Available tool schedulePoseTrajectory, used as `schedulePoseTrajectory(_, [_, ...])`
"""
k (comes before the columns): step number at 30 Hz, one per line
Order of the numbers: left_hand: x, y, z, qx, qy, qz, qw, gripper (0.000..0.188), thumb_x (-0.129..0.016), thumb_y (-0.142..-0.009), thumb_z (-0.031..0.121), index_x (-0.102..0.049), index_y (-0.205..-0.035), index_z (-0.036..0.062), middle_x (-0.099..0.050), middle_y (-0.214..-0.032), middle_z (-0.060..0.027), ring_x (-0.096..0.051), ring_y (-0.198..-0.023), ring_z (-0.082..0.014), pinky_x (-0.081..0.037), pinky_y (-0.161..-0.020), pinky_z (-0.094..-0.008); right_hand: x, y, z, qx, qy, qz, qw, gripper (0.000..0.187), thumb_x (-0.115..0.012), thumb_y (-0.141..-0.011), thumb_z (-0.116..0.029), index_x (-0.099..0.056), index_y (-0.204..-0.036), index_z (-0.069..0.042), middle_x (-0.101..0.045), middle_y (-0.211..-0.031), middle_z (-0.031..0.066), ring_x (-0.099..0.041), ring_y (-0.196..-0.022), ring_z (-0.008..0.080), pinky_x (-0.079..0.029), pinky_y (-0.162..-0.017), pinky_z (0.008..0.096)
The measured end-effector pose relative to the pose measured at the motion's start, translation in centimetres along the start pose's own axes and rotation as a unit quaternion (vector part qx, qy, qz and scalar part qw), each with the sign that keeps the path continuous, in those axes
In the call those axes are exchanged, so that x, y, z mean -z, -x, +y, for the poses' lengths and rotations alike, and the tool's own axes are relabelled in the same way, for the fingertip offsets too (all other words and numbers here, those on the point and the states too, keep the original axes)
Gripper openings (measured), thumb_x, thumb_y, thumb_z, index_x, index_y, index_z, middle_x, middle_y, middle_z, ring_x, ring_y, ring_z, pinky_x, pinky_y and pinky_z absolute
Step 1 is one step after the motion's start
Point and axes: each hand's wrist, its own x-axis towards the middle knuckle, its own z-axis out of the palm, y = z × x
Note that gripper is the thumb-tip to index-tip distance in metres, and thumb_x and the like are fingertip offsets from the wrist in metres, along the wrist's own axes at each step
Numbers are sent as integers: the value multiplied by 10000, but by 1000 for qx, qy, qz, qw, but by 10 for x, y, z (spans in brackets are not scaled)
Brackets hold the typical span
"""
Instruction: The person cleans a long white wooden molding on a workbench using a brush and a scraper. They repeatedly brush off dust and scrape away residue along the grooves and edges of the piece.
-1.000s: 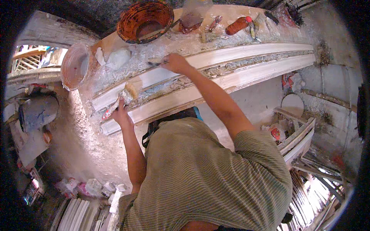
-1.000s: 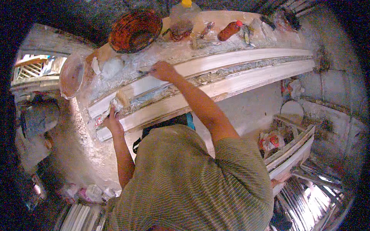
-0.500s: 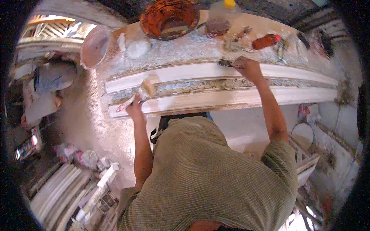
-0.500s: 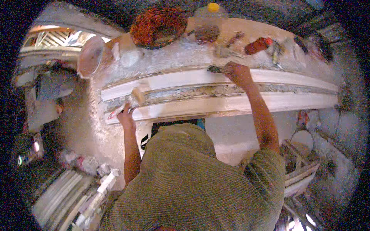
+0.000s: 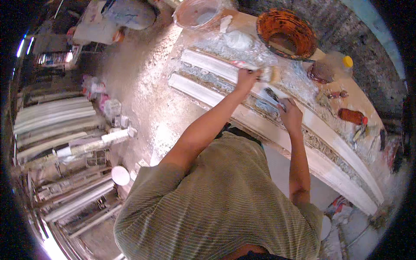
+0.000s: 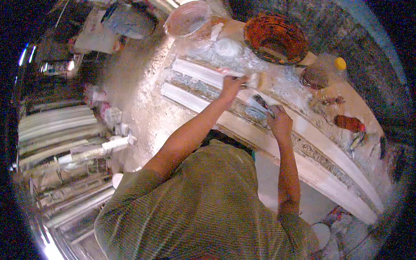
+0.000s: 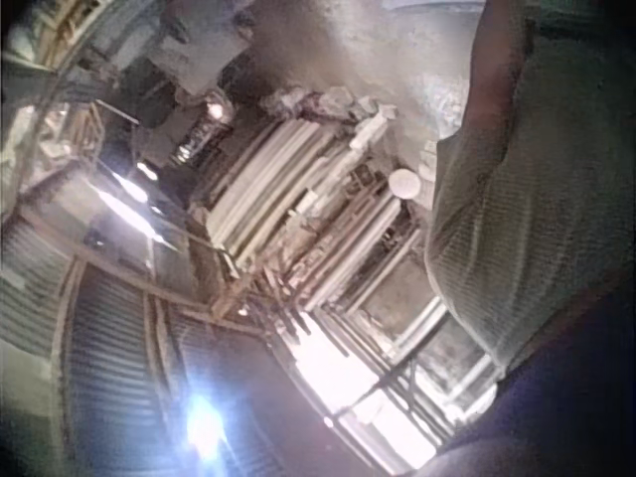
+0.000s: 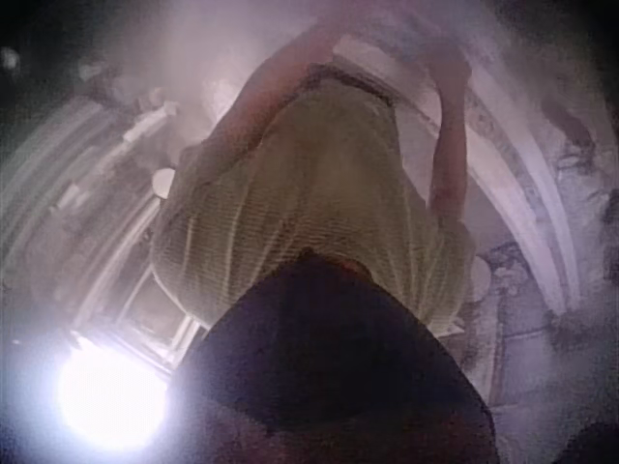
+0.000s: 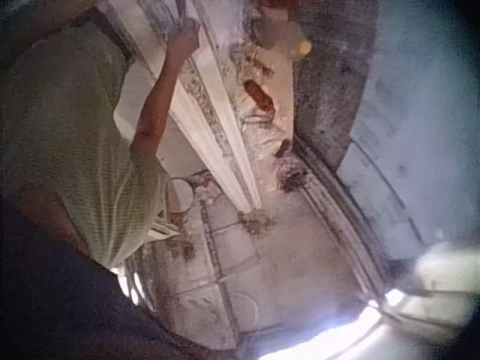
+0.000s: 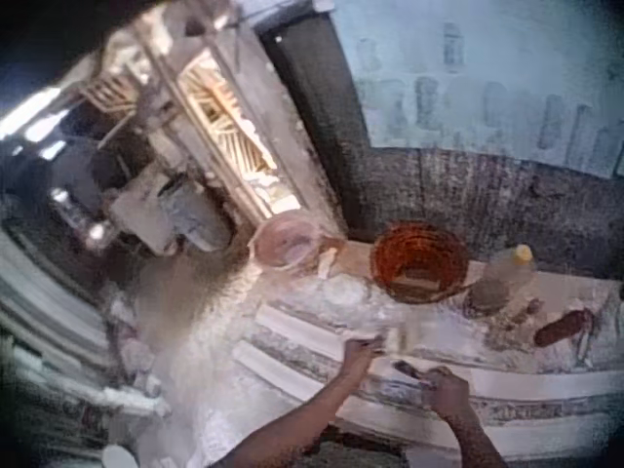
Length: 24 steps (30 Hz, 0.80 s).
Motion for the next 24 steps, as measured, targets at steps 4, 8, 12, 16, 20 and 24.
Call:
schedulePoseTrajectory(4, [-22, -17, -12, 41, -11, -84, 996, 530, -740, -809, 183, -514, -1244, -18, -620, -1143, -113, -619, -958, -196, -513, -790, -343, -4, 25, -3, -17, -23, 54, 998, 261, -654, -858, -257, -672, -1092, -144, -636, -1088, 98, -635, -951, 332, -521, -783, 424])
schedulePoseTrajectory(8, [8, -23, -26, 57, -37, -46, 997, 578, -752, -812, 221, -479, -1300, 75, -572, -1180, -71, -604, -967, -199, -508, -810, -347, -28, 25, -14, -44, -31, 85, 995, 271, -659, -865, -273, -674, -1087, -118, -645, -1073, 104, -639, -952, 336, -514, -795, 416])
schedulePoseTrajectory(12, [117, -7, -13, -15, 8, -26, 1000, 442, -718, -822, 85, -538, -1226, 72, -618, -1090, -72, -610, -882, -158, -510, -737, -302, -49, 13, -67, -48, -74, 68, 994, 284, -657, -872, -290, -674, -1096, -118, -653, -1096, 123, -643, -978, 335, -513, -822, 406])
schedulePoseTrajectory(16, [266, -8, -18, -116, -101, 176, 972, 220, -682, -836, 55, -634, -1051, 53, -643, -982, -65, -597, -889, -161, -487, -790, -305, -98, -8, -133, 40, -43, 34, 998, 285, -648, -875, -305, -676, -1099, -132, -652, -1118, 146, -642, -994, 338, -521, -845, 413])
schedulePoseTrajectory(20, [395, -10, -39, -150, -221, 330, 905, 229, -715, -827, 115, -645, -1030, 36, -652, -985, -79, -599, -932, -195, -470, -860, -327, -146, -33, -223, 73, 43, -20, 996, 272, -634, -876, -323, -663, -1080, -145, -626, -1089, 125, -645, -919, 349, -524, -757, 447])
schedulePoseTrajectory(24, [414, -2, -15, -64, -129, 214, 966, 173, -659, -852, 89, -649, -1015, 32, -649, -997, -84, -594, -903, -193, -467, -850, -318, -163, -116, -184, -35, 167, 91, 981, 251, -661, -842, -349, -633, -931, -116, -602, -1088, 159, -635, -865, 388, -521, -723, 497])
